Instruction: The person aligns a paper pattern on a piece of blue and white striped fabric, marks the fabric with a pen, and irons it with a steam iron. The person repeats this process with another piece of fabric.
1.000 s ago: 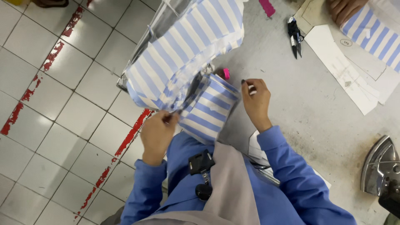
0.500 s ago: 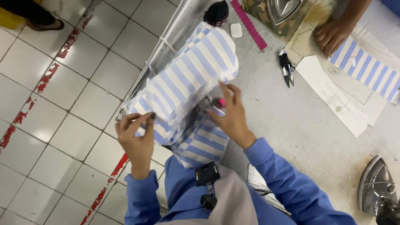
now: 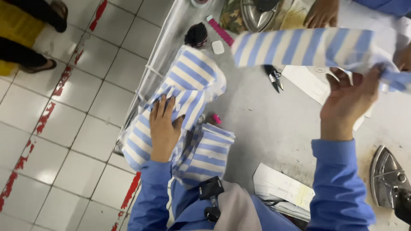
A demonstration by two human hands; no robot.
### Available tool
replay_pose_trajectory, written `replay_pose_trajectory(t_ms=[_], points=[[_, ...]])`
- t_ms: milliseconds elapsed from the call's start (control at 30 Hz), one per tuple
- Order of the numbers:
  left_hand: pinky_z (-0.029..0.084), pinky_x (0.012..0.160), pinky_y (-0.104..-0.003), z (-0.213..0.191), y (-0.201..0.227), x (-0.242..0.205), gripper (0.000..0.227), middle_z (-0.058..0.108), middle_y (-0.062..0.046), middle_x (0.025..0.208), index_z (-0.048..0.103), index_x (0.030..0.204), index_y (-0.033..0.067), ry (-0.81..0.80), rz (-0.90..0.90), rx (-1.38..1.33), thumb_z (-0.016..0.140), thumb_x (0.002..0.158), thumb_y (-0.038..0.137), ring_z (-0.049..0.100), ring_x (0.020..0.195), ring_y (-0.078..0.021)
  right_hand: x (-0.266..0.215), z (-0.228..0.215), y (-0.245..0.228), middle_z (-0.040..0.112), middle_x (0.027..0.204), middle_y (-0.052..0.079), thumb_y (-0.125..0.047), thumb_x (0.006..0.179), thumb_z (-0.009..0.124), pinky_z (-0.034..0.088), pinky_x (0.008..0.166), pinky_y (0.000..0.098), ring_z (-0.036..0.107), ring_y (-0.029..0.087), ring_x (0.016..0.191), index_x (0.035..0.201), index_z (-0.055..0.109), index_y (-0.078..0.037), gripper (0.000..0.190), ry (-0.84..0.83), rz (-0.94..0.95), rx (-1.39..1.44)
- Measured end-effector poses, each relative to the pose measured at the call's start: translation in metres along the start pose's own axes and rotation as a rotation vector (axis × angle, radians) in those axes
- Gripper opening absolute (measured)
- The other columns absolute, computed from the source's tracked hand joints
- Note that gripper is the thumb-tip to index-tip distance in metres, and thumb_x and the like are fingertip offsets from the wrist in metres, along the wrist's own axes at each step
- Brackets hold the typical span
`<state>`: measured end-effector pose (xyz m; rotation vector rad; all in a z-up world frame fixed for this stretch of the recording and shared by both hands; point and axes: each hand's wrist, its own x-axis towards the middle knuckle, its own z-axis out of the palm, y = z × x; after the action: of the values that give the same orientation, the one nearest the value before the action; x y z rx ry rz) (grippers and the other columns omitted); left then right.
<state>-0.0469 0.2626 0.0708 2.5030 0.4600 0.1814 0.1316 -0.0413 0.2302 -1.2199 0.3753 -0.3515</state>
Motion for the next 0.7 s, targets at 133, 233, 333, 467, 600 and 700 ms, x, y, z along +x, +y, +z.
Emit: replay_pose_trajectory(t_ms=[133, 233, 333, 467, 600, 700], points=[[0.022, 0.109, -0.054, -0.006, 0.027, 0.004, 0.068, 0.027, -0.022, 0.147, 0.039, 0.137, 0.0066, 0.105, 0.093, -0.019, 0.067, 0.079, 0.028, 0.024, 0.134, -0.0445, -0.001, -0.073, 0.004, 0.065, 0.108, 0.003, -0.034, 0.092, 0.053, 0.051, 0.066, 0.0294, 0.062, 0.017, 0.080, 0.111, 0.056, -0.019, 0.024, 0.056, -0.294, 0.012], [0.027, 0.109, -0.058, -0.014, 0.095, -0.005, 0.073, 0.024, -0.019, 0.150, 0.029, 0.141, 0.0073, 0.173, 0.335, -0.249, 0.063, 0.083, 0.034, 0.025, 0.139, -0.0413, -0.048, -0.090, 0.023, 0.055, 0.108, 0.017, 0.016, 0.096, 0.044, 0.044, 0.056, 0.0320, 0.053, 0.024, 0.084, 0.116, 0.042, -0.008, 0.032, -0.202, -0.542, -0.109], [0.011, 0.116, -0.050, 0.005, 0.152, -0.035, 0.105, 0.012, -0.016, 0.154, 0.011, 0.146, 0.0082, -0.244, 0.511, -0.603, 0.075, 0.071, 0.044, 0.012, 0.144, -0.0327, -0.123, -0.057, 0.006, 0.065, 0.102, 0.009, -0.008, 0.084, 0.061, 0.047, 0.090, 0.0297, 0.061, 0.017, 0.094, 0.097, 0.061, -0.005, 0.013, -0.609, -0.428, -0.601], [0.049, 0.064, -0.027, 0.040, 0.177, -0.082, 0.019, 0.063, -0.005, 0.074, 0.058, 0.089, 0.0030, -0.729, 0.128, -0.762, 0.058, 0.074, 0.015, 0.062, 0.080, -0.0123, -0.159, -0.056, 0.004, 0.048, 0.064, 0.001, -0.015, 0.084, 0.059, 0.037, 0.049, 0.0242, 0.045, 0.011, 0.054, 0.063, 0.055, -0.008, 0.022, -0.716, -0.342, -0.791], [0.045, 0.070, -0.028, 0.046, 0.178, -0.103, 0.008, 0.061, -0.002, 0.080, 0.058, 0.087, 0.0091, -0.391, 0.101, -0.991, 0.052, 0.082, 0.006, 0.057, 0.081, -0.0114, -0.163, -0.084, 0.009, 0.050, 0.065, 0.001, 0.001, 0.077, 0.055, 0.038, 0.050, 0.0260, 0.046, 0.013, 0.056, 0.069, 0.057, -0.011, 0.015, -0.672, -0.303, -0.855], [0.048, 0.066, -0.031, 0.061, 0.169, -0.120, 0.030, 0.061, -0.004, 0.074, 0.055, 0.090, 0.0093, -0.071, 0.046, -0.735, 0.075, 0.067, 0.011, 0.060, 0.069, -0.0177, -0.166, -0.097, 0.006, 0.048, 0.066, 0.002, 0.002, 0.078, 0.052, 0.035, 0.049, 0.0265, 0.041, 0.014, 0.055, 0.073, 0.051, -0.007, 0.010, -0.454, -0.476, -0.804]])
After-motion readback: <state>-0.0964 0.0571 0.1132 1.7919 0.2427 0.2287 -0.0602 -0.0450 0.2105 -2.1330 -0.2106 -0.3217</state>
